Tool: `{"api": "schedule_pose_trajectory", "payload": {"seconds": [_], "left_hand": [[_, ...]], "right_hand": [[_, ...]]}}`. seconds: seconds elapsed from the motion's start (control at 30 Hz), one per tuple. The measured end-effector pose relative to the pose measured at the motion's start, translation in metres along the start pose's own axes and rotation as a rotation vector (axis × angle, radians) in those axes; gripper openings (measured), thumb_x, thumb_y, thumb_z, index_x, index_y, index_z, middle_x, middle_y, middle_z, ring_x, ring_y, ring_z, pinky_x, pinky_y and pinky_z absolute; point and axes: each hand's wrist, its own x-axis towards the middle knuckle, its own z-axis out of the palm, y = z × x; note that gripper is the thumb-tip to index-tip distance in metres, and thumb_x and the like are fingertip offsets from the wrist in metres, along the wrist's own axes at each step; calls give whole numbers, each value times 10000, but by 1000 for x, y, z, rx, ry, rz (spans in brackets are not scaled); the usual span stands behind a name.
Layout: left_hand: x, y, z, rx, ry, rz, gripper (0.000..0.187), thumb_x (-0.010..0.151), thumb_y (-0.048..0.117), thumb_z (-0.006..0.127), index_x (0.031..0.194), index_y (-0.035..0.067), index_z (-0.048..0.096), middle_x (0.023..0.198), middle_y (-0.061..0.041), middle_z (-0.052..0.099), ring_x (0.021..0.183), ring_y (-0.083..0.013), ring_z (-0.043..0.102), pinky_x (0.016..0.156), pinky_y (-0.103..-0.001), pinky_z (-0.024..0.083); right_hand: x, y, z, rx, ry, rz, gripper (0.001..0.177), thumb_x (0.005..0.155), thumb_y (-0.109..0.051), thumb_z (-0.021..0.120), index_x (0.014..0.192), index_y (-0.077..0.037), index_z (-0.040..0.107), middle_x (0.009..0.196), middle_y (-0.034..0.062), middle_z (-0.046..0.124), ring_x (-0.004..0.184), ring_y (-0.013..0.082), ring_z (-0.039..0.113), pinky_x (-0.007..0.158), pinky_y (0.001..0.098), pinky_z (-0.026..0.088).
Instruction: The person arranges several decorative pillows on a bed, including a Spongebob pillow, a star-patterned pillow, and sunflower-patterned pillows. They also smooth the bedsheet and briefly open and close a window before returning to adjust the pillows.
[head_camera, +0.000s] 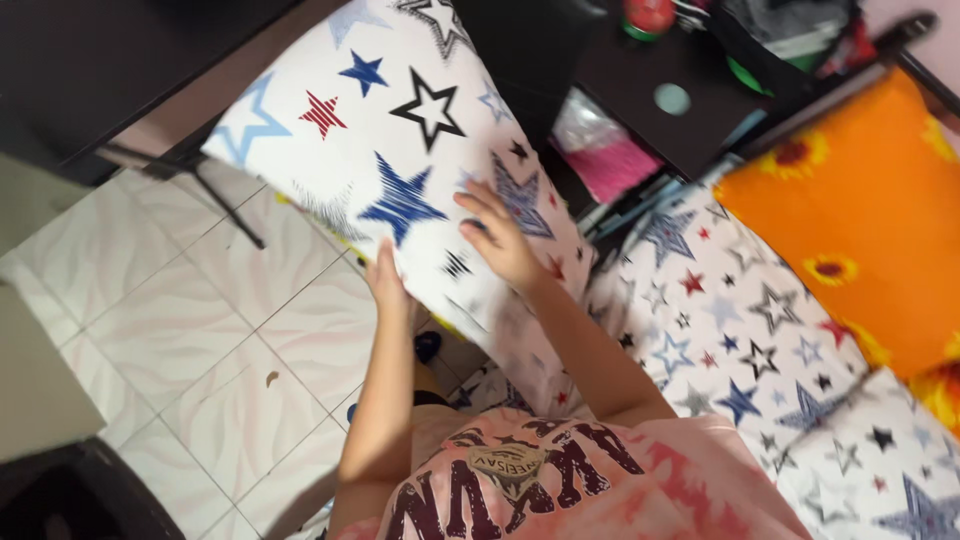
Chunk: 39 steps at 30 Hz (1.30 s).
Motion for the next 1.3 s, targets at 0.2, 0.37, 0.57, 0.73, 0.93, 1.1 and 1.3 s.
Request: {"api": "schedule_pose_trajectory", "payload": {"seconds": [0.2,0.37,0.57,0.73,0.93,1.1,1.3], "left_hand": [[59,-62,-71,809,-32,-253,352,907,231,681,1129,-39,640,1016,-171,708,941,-229,646,823,-378,517],[42,-110,-95,713,165,-229,672,814,351,818,1323,12,540,1151,-144,671,1073,-250,640,909,-374,514],[57,-118,-105,643,141,-391,782,747,322,828,1398,55,485,1204,-106,664,1068,-233,646,874,-373,532],[70,-130,-100,817,-206,-416,690,816,320,797,1347,-46,551,1198,-213,710,1079,-317,677,908,-422,538],[68,-122,-93,1103,-110,233,797,805,216,778,1439,-104,417,1410,-383,436,1320,-493,383,1075,-532,347],[90,-105,-71,1084,-435,273,437,887,168,703,1288,15,621,1342,-235,570,1314,-419,480,1096,-492,406],[83,-103,-24,975,-642,73,326,908,145,668,1226,81,652,1243,-96,624,1062,-264,586,795,-390,501]], "right_hand": [[-36,143,88,-561,-213,180,559,878,-331,756,1371,-142,572,1513,199,475,1394,425,421,1098,551,366],[-79,206,88,-560,-169,234,798,869,-433,789,1545,-163,461,1342,36,542,1413,392,470,1204,604,342],[-55,222,67,-685,-92,675,1052,723,-527,825,1574,-183,311,1636,177,246,1406,463,338,1078,601,395],[-40,228,64,-728,-238,854,1084,756,-557,799,1612,-196,241,1680,172,177,1442,462,300,1066,594,426],[-57,225,80,-749,-166,828,991,857,-468,755,1621,-143,213,1679,216,144,1479,452,260,1087,591,392],[-88,202,101,-793,62,580,804,929,-333,729,1602,-101,356,1640,241,250,1459,500,343,1135,519,421],[-130,161,103,-89,211,1036,605,904,-256,654,1473,-153,474,1692,152,307,1079,415,649,974,435,545]]}}
